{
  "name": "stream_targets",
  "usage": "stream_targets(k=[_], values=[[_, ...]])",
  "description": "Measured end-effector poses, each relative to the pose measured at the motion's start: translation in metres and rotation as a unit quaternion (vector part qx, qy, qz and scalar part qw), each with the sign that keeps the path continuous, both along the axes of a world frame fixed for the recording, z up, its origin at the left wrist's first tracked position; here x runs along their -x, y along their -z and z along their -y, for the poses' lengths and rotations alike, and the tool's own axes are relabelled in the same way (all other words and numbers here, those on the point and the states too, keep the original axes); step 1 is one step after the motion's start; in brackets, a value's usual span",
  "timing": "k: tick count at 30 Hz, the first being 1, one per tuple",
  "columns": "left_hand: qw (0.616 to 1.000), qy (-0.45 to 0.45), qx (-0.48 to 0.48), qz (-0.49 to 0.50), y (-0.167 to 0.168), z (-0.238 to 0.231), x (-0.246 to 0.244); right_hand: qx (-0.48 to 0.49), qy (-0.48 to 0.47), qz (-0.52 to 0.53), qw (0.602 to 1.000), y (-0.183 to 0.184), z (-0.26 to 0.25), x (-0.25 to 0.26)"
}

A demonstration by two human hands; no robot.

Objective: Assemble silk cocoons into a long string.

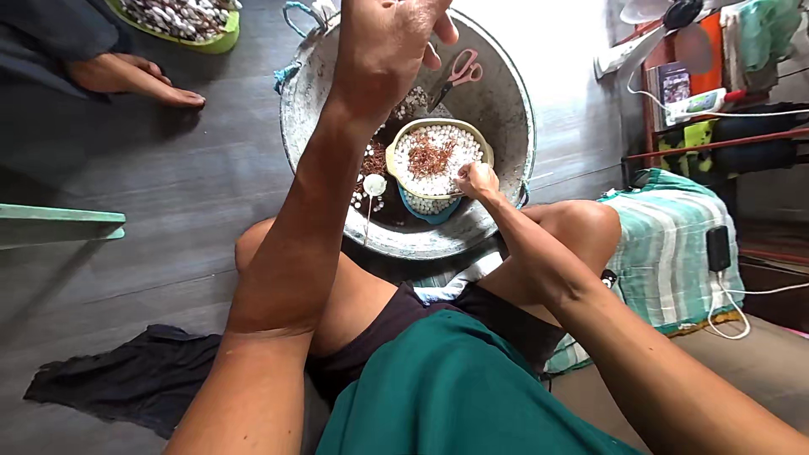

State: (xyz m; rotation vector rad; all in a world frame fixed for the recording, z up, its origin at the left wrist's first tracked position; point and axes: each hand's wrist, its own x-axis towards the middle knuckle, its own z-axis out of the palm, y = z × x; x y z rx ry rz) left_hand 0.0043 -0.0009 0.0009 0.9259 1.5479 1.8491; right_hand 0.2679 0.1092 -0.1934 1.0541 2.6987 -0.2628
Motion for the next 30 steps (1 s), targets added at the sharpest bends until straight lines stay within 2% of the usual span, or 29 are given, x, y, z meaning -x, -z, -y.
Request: stream_targets(k=[1,2,4,11,16,20,22,25,27,30], values=[[1.000,0.002,0.001,0.001,0.000,-0.001,0.000,0.051,0.038,-0.003,0.998,0.033,-0.012,0.002],[1.000,0.002,0.004,0.001,0.000,-0.001,0.000,0.126,0.089,0.050,0.987,0.048,-0.024,0.012],[1.000,-0.002,0.008,0.005,-0.001,-0.002,-0.001,0.184,0.148,0.099,0.967,0.059,-0.032,0.024],[1.000,0.009,-0.023,0.011,-0.001,-0.006,-0.002,0.194,0.173,0.097,0.961,0.066,-0.031,0.028],[0.998,0.045,-0.047,-0.022,0.003,-0.006,0.000,0.208,0.209,0.043,0.955,0.047,-0.037,0.021],[0.997,0.037,-0.042,-0.061,0.008,-0.006,-0.004,0.235,0.235,-0.107,0.937,-0.007,-0.067,0.023],[0.996,0.037,-0.025,-0.080,0.008,-0.007,-0.007,0.294,0.206,-0.250,0.899,-0.048,-0.085,0.033],[0.993,0.045,0.002,-0.108,0.010,-0.008,-0.011,0.441,0.119,-0.418,0.785,-0.121,-0.099,0.057],[0.989,0.053,0.015,-0.137,0.015,-0.011,-0.015,0.506,0.072,-0.471,0.719,-0.161,-0.099,0.070],[0.981,0.065,0.030,-0.181,0.023,-0.015,-0.017,0.561,0.030,-0.499,0.660,-0.187,-0.090,0.082]])
